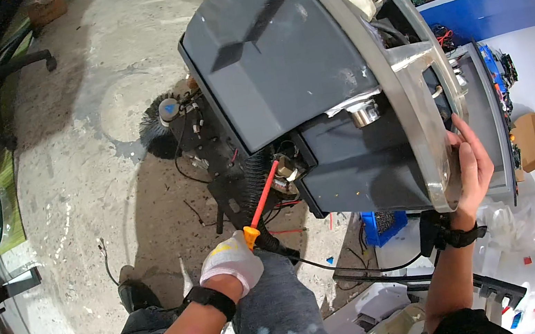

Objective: The person is using a screwdriver to remove a screw and inspect the internal components of an industrial cleaning machine.

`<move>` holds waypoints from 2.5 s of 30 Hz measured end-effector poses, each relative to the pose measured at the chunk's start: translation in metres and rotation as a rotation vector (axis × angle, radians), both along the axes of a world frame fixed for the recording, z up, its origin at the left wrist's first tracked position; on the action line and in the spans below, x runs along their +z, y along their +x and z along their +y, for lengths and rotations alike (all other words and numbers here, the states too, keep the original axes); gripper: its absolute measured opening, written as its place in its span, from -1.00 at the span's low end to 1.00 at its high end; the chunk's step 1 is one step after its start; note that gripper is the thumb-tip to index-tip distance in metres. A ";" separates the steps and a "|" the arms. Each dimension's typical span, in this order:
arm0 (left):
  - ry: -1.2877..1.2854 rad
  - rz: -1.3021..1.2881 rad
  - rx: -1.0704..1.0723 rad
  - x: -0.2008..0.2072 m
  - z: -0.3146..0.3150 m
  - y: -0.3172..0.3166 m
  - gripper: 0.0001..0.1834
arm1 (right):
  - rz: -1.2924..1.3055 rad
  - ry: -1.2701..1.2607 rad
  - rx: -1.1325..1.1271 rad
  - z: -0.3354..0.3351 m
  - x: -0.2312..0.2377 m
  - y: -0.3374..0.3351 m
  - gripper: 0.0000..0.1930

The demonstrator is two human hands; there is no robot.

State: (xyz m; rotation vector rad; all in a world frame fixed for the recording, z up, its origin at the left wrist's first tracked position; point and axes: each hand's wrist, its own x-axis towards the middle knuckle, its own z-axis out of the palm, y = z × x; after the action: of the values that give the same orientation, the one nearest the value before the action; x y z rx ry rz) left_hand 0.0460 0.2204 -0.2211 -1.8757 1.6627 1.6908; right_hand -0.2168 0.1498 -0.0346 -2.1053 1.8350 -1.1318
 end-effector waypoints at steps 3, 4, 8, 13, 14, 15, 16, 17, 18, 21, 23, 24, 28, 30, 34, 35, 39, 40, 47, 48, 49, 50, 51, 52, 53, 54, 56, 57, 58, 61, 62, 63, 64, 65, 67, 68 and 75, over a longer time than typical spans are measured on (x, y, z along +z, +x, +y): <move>0.020 -0.004 0.004 0.002 0.001 -0.002 -0.55 | -0.012 0.008 -0.004 0.003 0.001 0.001 -0.57; 0.023 -0.008 0.008 0.004 0.002 -0.001 -0.55 | -0.042 -0.003 0.016 0.002 -0.001 0.002 -0.56; 0.018 0.027 0.011 0.001 0.000 -0.008 -0.54 | 0.007 -0.019 0.015 0.002 0.004 -0.001 -0.56; 0.008 -0.005 0.017 0.004 0.006 0.000 -0.54 | -0.002 0.004 0.043 0.001 0.002 0.005 -0.57; 0.011 0.000 0.012 0.003 0.005 -0.003 -0.54 | 0.026 0.008 0.043 0.001 0.003 0.002 -0.57; 0.014 0.003 0.007 0.002 0.004 -0.005 -0.54 | 0.021 0.007 0.047 0.000 0.002 0.001 -0.57; 0.019 0.009 0.012 0.003 0.004 -0.006 -0.53 | 0.013 0.007 0.053 0.000 0.001 0.001 -0.57; 0.021 0.020 0.015 0.005 0.002 -0.006 -0.53 | 0.010 0.004 0.057 0.000 0.002 -0.001 -0.57; 0.023 0.029 0.019 0.006 0.002 -0.007 -0.53 | 0.013 0.006 0.055 0.001 0.002 -0.002 -0.56; -0.067 0.030 0.087 -0.005 0.010 -0.008 -0.57 | 0.001 0.006 0.058 0.001 0.000 -0.004 -0.55; -0.067 0.026 0.092 -0.007 0.012 -0.008 -0.56 | 0.007 -0.015 0.072 0.001 0.000 0.000 -0.59; -0.068 0.031 0.095 -0.008 0.012 -0.010 -0.55 | 0.001 -0.014 0.075 0.000 0.001 -0.001 -0.59; -0.111 0.112 0.165 -0.010 0.012 -0.013 -0.58 | 0.037 -0.015 0.054 0.000 0.002 0.001 -0.58; -0.162 0.155 0.235 -0.018 0.018 -0.009 -0.60 | 0.037 -0.018 0.041 0.002 0.001 0.004 -0.57; -0.249 0.137 0.338 -0.034 0.007 -0.017 -0.63 | -0.028 -0.006 0.014 0.000 0.002 0.000 -0.56; -0.246 0.138 0.339 -0.038 0.003 -0.018 -0.63 | -0.049 -0.007 0.010 -0.001 0.002 -0.001 -0.56; -0.213 0.070 0.228 -0.055 0.003 -0.004 -0.66 | 0.001 -0.034 0.060 0.001 -0.006 0.011 -0.52; -0.180 0.102 0.193 -0.058 -0.002 -0.002 -0.67 | 0.045 -0.054 0.061 0.000 -0.005 0.009 -0.50; -0.302 0.182 0.177 -0.099 -0.020 0.005 -0.52 | 0.214 -0.238 0.063 -0.008 0.005 -0.069 -0.57; -0.280 0.196 0.169 -0.101 -0.021 0.008 -0.51 | 0.126 -0.215 0.052 -0.007 0.003 -0.074 -0.57; -0.261 0.211 0.160 -0.102 -0.023 0.010 -0.50 | 0.040 -0.200 0.043 -0.007 0.002 -0.078 -0.57; -0.283 0.222 0.153 -0.098 -0.027 0.010 -0.52 | 0.016 -0.209 0.067 -0.007 0.011 -0.084 -0.57; -0.294 0.242 0.163 -0.099 -0.027 0.011 -0.53 | -0.014 -0.200 0.091 -0.009 0.010 -0.091 -0.57; -0.309 0.265 0.171 -0.099 -0.029 0.010 -0.54 | -0.052 -0.246 0.054 -0.010 0.010 -0.098 -0.60; -0.319 0.280 0.181 -0.100 -0.028 0.011 -0.55 | -0.057 -0.230 0.063 -0.009 0.008 -0.101 -0.61; -0.305 0.261 0.185 -0.103 -0.029 0.009 -0.57 | -0.060 -0.217 0.070 -0.008 0.009 -0.103 -0.62; -0.281 0.221 0.193 -0.108 -0.029 0.006 -0.59 | -0.004 -0.251 0.046 -0.008 0.004 -0.101 -0.65; -0.276 0.207 0.182 -0.107 -0.029 0.010 -0.60 | -0.061 -0.233 0.029 -0.008 0.003 -0.097 -0.65; -0.269 0.191 0.170 -0.105 -0.029 0.014 -0.61 | -0.119 -0.214 0.012 -0.007 0.001 -0.091 -0.64; -0.290 0.202 0.128 -0.111 -0.037 0.011 -0.63 | -0.121 -0.157 0.051 -0.007 0.008 -0.086 -0.62; -0.296 0.206 0.112 -0.113 -0.038 0.011 -0.63 | -0.102 -0.130 0.077 -0.007 0.009 -0.086 -0.62; -0.296 0.254 0.090 -0.114 -0.042 0.010 -0.63 | -0.092 -0.149 0.055 -0.006 0.011 -0.083 -0.61; -0.295 0.301 0.066 -0.114 -0.046 0.010 -0.63 | -0.083 -0.168 0.033 -0.005 0.012 -0.078 -0.60; -0.285 0.329 0.044 -0.110 -0.045 0.017 -0.63 | -0.092 -0.177 0.012 -0.005 0.010 -0.075 -0.60; -0.267 0.305 -0.019 -0.099 -0.042 0.033 -0.63 | -0.143 -0.169 0.043 -0.006 0.005 -0.077 -0.60; -0.262 0.301 -0.051 -0.097 -0.042 0.037 -0.62 | -0.161 -0.170 0.058 -0.005 0.004 -0.080 -0.60; -0.221 0.235 0.000 -0.111 -0.038 0.038 -0.62 | -0.034 -0.258 0.065 -0.004 0.004 -0.083 -0.66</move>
State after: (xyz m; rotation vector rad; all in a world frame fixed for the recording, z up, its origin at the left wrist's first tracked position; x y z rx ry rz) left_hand 0.0841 0.1825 -0.3325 -1.8229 2.0121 1.8576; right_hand -0.2999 0.1459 -0.0307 -2.2438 1.6710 -1.4463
